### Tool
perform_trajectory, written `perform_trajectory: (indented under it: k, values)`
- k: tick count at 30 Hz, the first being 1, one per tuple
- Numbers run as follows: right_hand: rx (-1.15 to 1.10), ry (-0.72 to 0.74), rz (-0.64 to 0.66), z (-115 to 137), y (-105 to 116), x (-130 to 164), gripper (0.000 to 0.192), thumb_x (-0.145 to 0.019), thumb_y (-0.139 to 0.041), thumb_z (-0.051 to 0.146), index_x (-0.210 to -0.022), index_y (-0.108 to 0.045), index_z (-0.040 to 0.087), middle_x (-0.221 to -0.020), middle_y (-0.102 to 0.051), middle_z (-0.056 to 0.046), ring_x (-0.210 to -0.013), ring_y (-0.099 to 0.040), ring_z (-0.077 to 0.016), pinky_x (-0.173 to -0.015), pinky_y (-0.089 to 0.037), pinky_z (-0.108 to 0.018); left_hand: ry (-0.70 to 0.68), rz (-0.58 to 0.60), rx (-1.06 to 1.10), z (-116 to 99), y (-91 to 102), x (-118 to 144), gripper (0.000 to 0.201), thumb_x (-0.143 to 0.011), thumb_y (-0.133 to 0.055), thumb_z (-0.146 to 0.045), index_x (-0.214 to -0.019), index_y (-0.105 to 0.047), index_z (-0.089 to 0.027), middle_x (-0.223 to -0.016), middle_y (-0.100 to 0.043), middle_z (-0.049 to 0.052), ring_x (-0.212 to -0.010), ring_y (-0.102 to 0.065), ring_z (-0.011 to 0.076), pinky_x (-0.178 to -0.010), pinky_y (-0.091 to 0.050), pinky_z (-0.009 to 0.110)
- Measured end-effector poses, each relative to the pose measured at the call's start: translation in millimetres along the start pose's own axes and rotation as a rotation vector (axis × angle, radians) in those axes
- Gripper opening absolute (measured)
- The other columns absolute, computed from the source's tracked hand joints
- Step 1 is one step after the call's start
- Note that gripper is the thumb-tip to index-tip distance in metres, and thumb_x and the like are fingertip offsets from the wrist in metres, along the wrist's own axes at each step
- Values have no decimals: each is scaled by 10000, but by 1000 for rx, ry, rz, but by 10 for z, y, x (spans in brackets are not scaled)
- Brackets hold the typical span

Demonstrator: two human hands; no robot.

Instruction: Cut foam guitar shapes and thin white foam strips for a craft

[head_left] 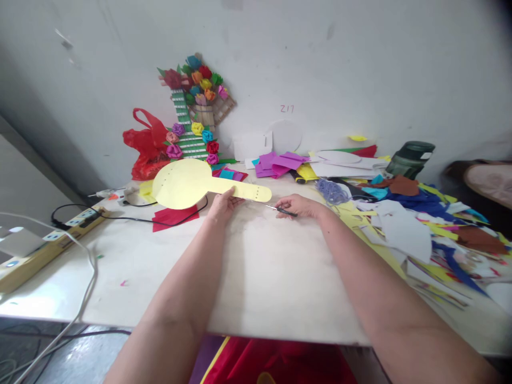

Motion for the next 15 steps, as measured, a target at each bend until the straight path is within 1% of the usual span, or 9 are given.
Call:
perform_trajectory:
  k: [6,11,15]
  values:
    - [-25,15,2,-13,-2,-17,479,-540,-738,419,-909,-619,138,-594,-541,37,-447,-396,-37,-471,-330,-205,7,-10,-8,-1,-9,-3,197,-769,-541,-121,-960,-586,-106,-732,-691,87,-733,-667,222,-771,-527,363]
    - [-23,24,-16,3,0,-23,463,-537,-741,397,-904,-628,139,-604,-540,39,-443,-384,-35,-454,-318,-201,14,-24,-27,4,-12,-3,135,-764,-547,-127,-887,-593,-99,-729,-688,98,-734,-665,228,-760,-531,366]
    - [-2,18,-26,23,6,-20,485,-522,-747,405,-912,-642,138,-606,-548,34,-458,-389,-40,-460,-321,-200,14,-20,-28,-1,-34,14,180,-761,-552,-127,-935,-592,-97,-738,-690,90,-715,-666,217,-746,-538,353]
Point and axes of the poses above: each hand's wrist, its own x-axis away from the middle knuckle, its own y-axis out of the back of the hand, z = x × y, the point moved 6 cm from there along -x, towards the middle knuckle
